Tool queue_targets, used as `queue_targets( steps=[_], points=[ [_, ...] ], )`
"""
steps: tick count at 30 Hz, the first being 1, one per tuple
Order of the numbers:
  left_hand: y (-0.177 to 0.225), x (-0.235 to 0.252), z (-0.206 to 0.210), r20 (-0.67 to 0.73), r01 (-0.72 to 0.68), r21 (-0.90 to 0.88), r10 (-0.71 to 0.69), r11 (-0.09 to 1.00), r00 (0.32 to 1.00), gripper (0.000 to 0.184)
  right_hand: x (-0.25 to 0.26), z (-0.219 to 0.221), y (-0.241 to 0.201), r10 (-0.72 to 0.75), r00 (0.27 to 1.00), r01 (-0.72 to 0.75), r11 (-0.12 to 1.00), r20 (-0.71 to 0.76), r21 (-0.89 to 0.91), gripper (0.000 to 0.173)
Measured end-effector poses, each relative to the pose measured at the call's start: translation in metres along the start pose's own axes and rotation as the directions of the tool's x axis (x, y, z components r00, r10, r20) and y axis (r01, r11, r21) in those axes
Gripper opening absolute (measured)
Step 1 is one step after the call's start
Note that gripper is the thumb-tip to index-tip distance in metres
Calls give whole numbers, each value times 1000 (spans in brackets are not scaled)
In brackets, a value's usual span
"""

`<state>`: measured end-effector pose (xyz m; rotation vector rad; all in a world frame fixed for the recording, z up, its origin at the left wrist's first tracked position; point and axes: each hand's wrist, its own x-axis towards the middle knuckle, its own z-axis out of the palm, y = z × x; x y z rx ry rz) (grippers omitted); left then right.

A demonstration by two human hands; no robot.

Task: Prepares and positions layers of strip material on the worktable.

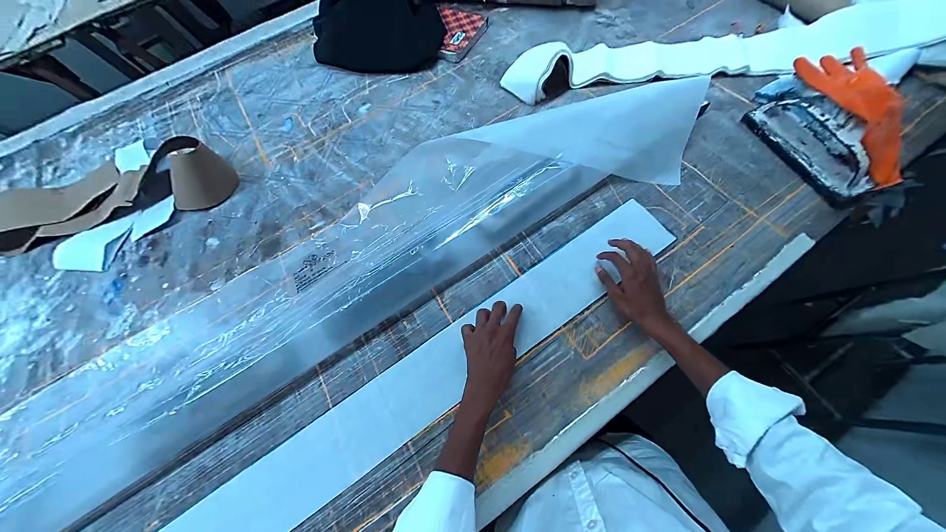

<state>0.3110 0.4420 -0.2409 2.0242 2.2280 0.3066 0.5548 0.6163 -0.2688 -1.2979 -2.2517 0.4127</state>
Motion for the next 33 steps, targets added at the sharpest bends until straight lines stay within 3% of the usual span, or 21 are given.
queue_targets(
  steps=[5, 9, 15, 20, 24, 28, 33],
  points=[
    [41, 47, 6, 46, 23, 18, -24, 1000, 999, 54, 34, -36, 83, 29, 999, -27, 998, 28, -54, 39],
    [65, 81, 14, 53, 68, 6, -69, 998, 996, 51, 45, -48, 121, 3, 999, -2, 1000, 40, -14, 40],
    [115, 119, 24, 85, 101, 36, -103, 994, 991, 50, 44, -48, 123, 38, 999, -40, 998, 38, 54, 47],
    [158, 146, 29, 123, 5, 0, -5, 1000, 992, 56, 44, -53, 124, 146, 989, -149, 976, 27, 158, 52],
    [179, 169, 28, 195, 50, -20, -45, 999, 980, 54, 45, -54, 126, 140, 990, -141, 974, 23, 176, 44],
    [181, 153, 30, 162, -48, -70, 59, 996, 985, 47, 46, -55, 129, 119, 991, -129, 974, 66, 186, 37],
    [178, 126, 34, 165, 59, -103, -41, 993, 985, 40, 45, -56, 130, 119, 991, -131, 968, 67, 216, 33]
  ],
)
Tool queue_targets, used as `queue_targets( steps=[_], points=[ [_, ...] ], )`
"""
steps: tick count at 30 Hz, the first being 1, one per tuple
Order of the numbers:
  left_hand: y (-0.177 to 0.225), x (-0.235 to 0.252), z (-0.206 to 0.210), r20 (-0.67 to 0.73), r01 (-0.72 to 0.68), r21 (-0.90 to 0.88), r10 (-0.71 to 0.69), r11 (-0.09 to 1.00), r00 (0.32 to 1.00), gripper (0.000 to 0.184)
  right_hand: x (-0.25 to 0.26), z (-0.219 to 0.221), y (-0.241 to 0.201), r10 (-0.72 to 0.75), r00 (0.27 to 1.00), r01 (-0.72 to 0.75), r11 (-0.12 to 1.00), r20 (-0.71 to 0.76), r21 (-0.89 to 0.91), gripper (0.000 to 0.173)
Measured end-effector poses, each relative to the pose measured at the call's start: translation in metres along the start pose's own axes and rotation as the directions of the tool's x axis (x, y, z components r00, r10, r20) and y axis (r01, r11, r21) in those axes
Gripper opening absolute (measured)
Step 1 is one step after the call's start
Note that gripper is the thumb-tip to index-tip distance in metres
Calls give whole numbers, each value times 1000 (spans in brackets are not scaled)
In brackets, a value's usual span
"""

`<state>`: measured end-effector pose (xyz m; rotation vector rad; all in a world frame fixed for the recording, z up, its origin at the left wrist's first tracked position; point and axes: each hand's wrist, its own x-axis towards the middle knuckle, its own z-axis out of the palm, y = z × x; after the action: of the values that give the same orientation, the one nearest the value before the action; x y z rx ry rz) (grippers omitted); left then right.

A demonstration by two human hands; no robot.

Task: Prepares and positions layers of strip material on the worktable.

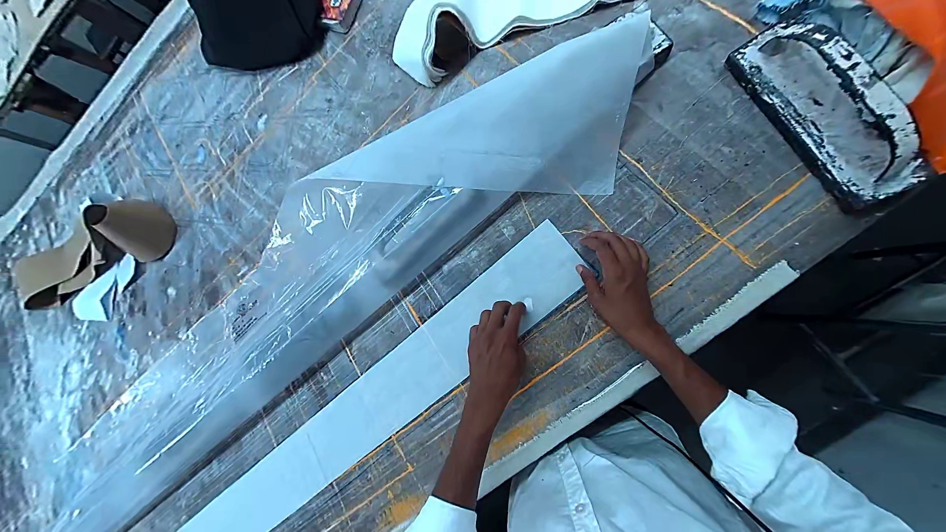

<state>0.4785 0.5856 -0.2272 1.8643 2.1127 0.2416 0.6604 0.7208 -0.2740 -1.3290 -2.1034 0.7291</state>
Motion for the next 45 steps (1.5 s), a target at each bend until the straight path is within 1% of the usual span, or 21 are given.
queue_targets(
  steps=[3, 6, 8, 13, 15, 17, 19, 21, 23, 25, 27, 31, 35, 37, 38, 39, 40, 41, 42, 43, 45],
  points=[
    [-6, -17, -10, -42, 56, -46, -58, 997, 997, 36, 2, -1, -1, -28, 1000, 28, 1000, 2, 9, 31],
    [-39, -44, -27, -158, 317, -36, -319, 948, 935, 35, 1, -2, -3, -38, 999, 38, 999, 19, 14, 29],
    [-65, -64, -24, -153, 436, -26, -435, 899, 887, 33, 2, -2, -3, -47, 999, 46, 999, 23, 9, 27],
    [-94, -109, -29, -288, 484, -82, -485, 871, 826, 27, -2, -4, 0, -93, 993, 94, 995, 74, -15, 33],
    [-105, -132, -26, -259, 478, -88, -483, 874, 836, 23, -2, -3, 3, -97, 992, 99, 995, 79, -16, 37],
    [-117, -154, -21, -336, 428, -88, -431, 900, 838, 17, 2, -2, 6, -101, 992, 103, 994, 77, -23, 38],
    [-131, -168, -26, -430, 481, -124, -484, 868, 762, 18, 4, 0, 6, -115, 992, 118, 992, 56, -47, 40],
    [-147, -178, -35, -414, 578, -191, -599, 793, 685, 24, -1, 1, 3, -142, 989, 144, 986, 32, -79, 43],
    [-163, -190, -41, -366, 576, -194, -603, 794, 709, 23, -6, 5, -10, -203, 979, 202, 972, -3, -121, 46],
    [-178, -205, -38, -447, 537, -139, -537, 832, 715, 23, -18, 21, -32, -275, 961, 273, 957, -12, -104, 45],
    [-193, -218, -40, -480, 572, -163, -571, 804, 667, 26, -35, 47, -65, -342, 939, 343, 939, 33, -42, 43],
    [-238, -254, -50, -327, 660, -200, -684, 724, 652, 27, -79, 115, -142, -427, 880, 417, 904, 210, 89, 49],
    [-292, -309, -69, -324, 733, -241, -764, 637, 557, 34, -90, 160, -161, -425, 875, 449, 891, 229, -61, 59],
    [-323, -340, -71, -260, 719, -252, -761, 647, 594, 32, -88, 165, -155, -433, 875, 462, 881, 215, -106, 59],
    [-335, -355, -69, -323, 653, -256, -700, 713, 637, 30, -87, 164, -151, -438, 874, 466, 878, 212, -109, 60],
    [-345, -366, -67, -429, 586, -255, -633, 769, 644, 29, -84, 163, -149, -439, 873, 469, 876, 214, -116, 61],
    [-354, -374, -68, -500, 565, -257, -608, 784, 617, 29, -81, 164, -149, -447, 871, 476, 870, 206, -125, 62],
    [-363, -380, -72, -495, 592, -269, -636, 760, 592, 30, -79, 164, -150, -450, 871, 478, 869, 200, -130, 62],
    [-372, -385, -77, -418, 645, -280, -695, 711, 585, 32, -81, 164, -151, -447, 873, 476, 869, 197, -138, 62],
    [-382, -389, -80, -334, 682, -271, -731, 679, 595, 34, -83, 164, -151, -444, 875, 473, 868, 194, -148, 62],
    [-395, -390, -84, -315, 665, -223, -698, 713, 643, 34, -84, 165, -152, -435, 881, 466, 866, 184, -182, 63]
  ],
)
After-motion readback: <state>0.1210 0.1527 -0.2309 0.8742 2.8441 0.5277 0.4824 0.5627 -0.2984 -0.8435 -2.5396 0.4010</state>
